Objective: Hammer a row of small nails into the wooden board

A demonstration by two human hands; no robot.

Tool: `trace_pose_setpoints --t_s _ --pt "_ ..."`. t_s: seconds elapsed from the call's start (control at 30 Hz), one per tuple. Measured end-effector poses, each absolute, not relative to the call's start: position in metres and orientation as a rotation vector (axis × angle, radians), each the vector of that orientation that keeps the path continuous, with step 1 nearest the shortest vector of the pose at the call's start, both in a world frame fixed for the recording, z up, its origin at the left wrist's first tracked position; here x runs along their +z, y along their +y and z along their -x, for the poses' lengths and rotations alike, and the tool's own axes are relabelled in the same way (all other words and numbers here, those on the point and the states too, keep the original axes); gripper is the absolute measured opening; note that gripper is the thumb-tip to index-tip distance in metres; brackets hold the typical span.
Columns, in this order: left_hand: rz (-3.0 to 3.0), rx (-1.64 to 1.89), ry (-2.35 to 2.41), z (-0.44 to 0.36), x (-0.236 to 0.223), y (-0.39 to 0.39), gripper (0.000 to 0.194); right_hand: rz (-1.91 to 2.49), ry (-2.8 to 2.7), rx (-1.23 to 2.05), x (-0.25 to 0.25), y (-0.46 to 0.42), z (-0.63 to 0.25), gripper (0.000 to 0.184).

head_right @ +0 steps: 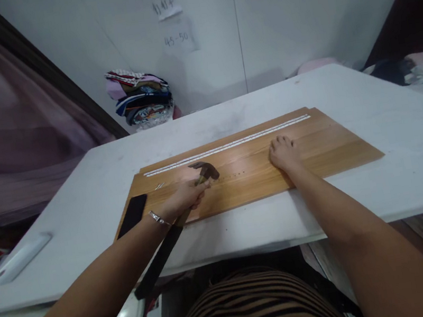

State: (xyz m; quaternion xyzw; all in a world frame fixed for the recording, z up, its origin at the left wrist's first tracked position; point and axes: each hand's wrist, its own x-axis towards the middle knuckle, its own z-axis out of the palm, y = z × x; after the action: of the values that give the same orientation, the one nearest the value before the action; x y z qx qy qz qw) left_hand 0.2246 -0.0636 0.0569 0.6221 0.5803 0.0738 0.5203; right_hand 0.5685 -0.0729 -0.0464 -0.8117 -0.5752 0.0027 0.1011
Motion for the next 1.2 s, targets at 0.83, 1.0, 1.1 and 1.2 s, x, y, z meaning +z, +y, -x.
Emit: trace_pose_setpoints --t_s 0.83,1.0,1.1,1.2 --pt "-1.506 0.2 1.33 -0.2242 0.0546 -0.0614 0.02 2.389 -1.7 -0.006 -0.0495 -0.0723 -0.5702 0.048" --pt "-1.511 0.203 1.347 -0.2241 0.0526 -0.0607 0.024 2.385 -1.694 -0.004 -0.0503 -0.0721 -0.5705 0.049" --pt "-1.503 0.187 1.376 -0.226 0.0572 -0.0614 0.025 2.391 -1.694 0.0 -0.0495 -0.0721 -0.5704 0.047" --pt "-1.514 0.171 1.389 -0.2267 0.0598 -0.0619 0.027 2.394 -1.696 0.01 -0.0485 -0.0724 -0.5705 0.047"
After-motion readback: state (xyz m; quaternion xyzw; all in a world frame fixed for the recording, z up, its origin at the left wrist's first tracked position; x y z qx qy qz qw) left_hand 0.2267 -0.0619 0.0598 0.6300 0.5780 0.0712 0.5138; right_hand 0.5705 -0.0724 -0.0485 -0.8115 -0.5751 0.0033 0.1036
